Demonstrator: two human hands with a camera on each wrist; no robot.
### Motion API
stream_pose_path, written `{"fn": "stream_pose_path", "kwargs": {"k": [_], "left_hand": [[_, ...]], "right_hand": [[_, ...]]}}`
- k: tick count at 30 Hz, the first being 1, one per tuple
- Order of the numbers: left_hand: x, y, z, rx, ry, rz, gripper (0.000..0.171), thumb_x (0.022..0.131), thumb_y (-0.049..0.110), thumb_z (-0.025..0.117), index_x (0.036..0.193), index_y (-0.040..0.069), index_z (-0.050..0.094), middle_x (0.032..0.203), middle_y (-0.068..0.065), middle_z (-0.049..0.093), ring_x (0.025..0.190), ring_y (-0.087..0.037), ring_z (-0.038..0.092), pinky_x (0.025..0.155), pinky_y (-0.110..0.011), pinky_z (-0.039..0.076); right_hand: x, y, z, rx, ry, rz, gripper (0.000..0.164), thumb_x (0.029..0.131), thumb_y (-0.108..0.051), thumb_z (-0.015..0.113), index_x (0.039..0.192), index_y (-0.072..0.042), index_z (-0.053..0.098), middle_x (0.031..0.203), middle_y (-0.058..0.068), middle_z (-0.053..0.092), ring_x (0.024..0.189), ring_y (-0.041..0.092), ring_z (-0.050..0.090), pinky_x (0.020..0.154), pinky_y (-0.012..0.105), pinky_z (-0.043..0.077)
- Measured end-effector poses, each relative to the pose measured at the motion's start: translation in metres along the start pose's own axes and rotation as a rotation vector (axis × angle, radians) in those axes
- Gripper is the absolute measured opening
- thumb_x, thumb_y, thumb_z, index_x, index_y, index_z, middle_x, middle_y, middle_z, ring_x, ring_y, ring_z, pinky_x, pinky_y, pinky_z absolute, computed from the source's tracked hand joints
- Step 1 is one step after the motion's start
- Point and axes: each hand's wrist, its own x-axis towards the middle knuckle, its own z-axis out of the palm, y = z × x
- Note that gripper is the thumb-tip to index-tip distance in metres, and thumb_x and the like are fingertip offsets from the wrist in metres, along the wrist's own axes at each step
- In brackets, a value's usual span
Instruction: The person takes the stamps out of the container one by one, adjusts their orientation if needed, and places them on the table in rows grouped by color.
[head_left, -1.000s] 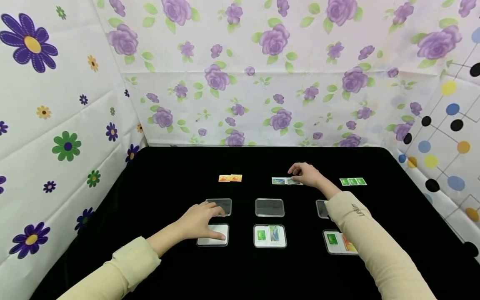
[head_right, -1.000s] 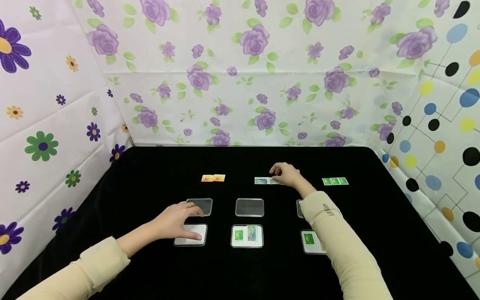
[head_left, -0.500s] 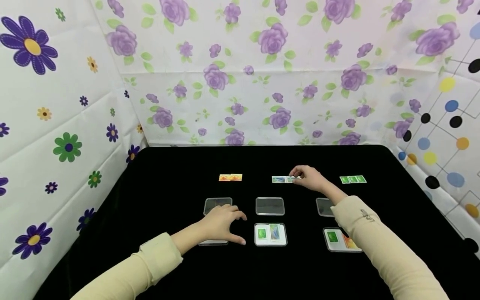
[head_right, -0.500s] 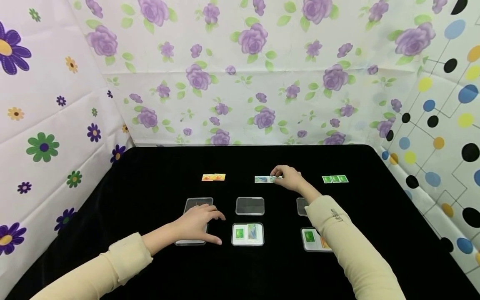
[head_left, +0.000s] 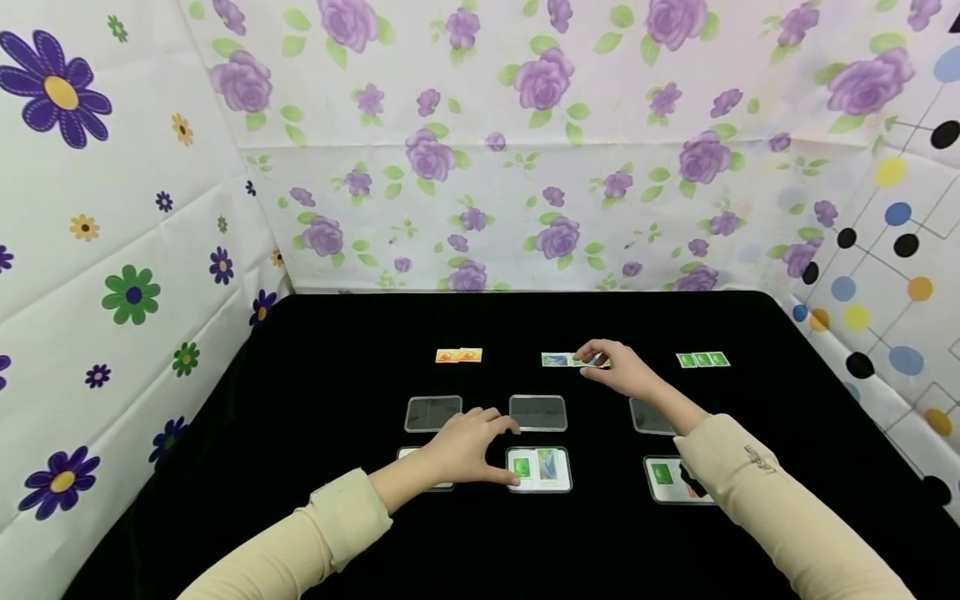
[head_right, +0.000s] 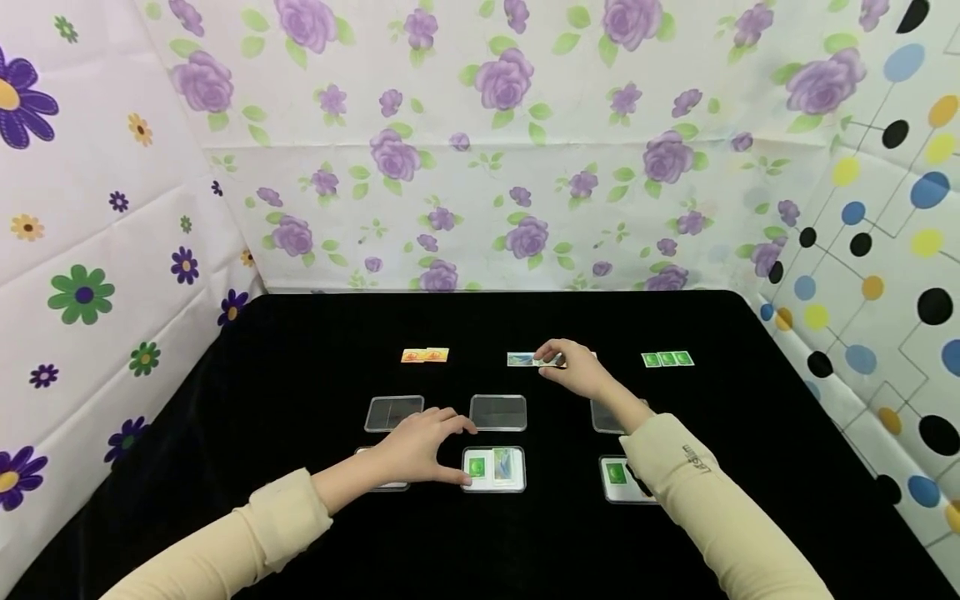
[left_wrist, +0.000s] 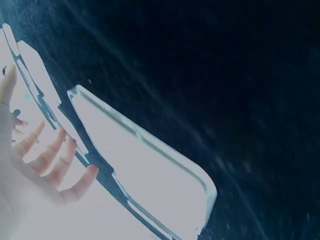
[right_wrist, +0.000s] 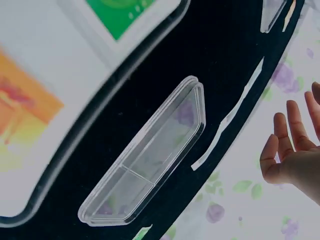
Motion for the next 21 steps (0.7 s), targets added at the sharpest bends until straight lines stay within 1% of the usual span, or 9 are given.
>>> {"fn": "stream_pose_path", "kwargs": {"k": [4, 9, 14, 16, 21], "left_hand": [[-0.001, 0.003, 0.003, -0.057, 0.001, -0.037, 0.066, 0.072, 0.057, 0.072, 0.124, 0.020, 0.055, 0.115, 0.001, 0.062, 0.104, -0.017, 0.057, 0.085, -0.039, 0.050], [-0.005, 0.004, 0.006, -0.078, -0.005, -0.067, 0.070, 0.071, 0.056, 0.074, 0.127, 0.020, 0.053, 0.118, 0.000, 0.060, 0.107, -0.020, 0.057, 0.088, -0.042, 0.050], [-0.006, 0.005, 0.007, -0.102, -0.004, -0.080, 0.073, 0.069, 0.056, 0.075, 0.128, 0.020, 0.053, 0.117, 0.000, 0.060, 0.107, -0.021, 0.057, 0.088, -0.046, 0.049], [-0.006, 0.005, 0.008, -0.101, -0.006, -0.085, 0.073, 0.069, 0.057, 0.075, 0.128, 0.020, 0.053, 0.115, 0.000, 0.061, 0.105, -0.021, 0.057, 0.087, -0.047, 0.048], [-0.006, 0.006, 0.009, -0.087, -0.017, -0.099, 0.075, 0.067, 0.058, 0.076, 0.128, 0.019, 0.054, 0.113, 0.000, 0.061, 0.103, -0.020, 0.057, 0.087, -0.047, 0.048]], "right_hand": [[-0.007, -0.006, 0.004, -0.002, 0.026, -0.004, 0.021, 0.090, -0.008, 0.061, 0.109, 0.001, 0.061, 0.106, 0.019, 0.062, 0.090, 0.027, 0.058, 0.075, 0.038, 0.050], [-0.018, -0.015, 0.013, 0.008, 0.026, -0.026, 0.021, 0.091, -0.008, 0.060, 0.110, 0.001, 0.061, 0.106, 0.017, 0.062, 0.089, 0.021, 0.055, 0.077, 0.033, 0.048], [-0.028, -0.026, 0.024, 0.013, 0.069, -0.069, 0.020, 0.089, -0.008, 0.063, 0.108, -0.001, 0.062, 0.105, 0.015, 0.064, 0.088, 0.018, 0.055, 0.077, 0.038, 0.048], [-0.032, -0.030, 0.028, 0.025, 0.065, -0.077, 0.019, 0.089, -0.008, 0.063, 0.107, -0.002, 0.062, 0.104, 0.014, 0.065, 0.087, 0.017, 0.056, 0.077, 0.040, 0.048], [-0.040, -0.038, 0.038, 0.096, 0.025, -0.092, 0.018, 0.089, -0.008, 0.063, 0.106, -0.001, 0.061, 0.102, 0.015, 0.064, 0.085, 0.011, 0.055, 0.074, 0.031, 0.049]]}}
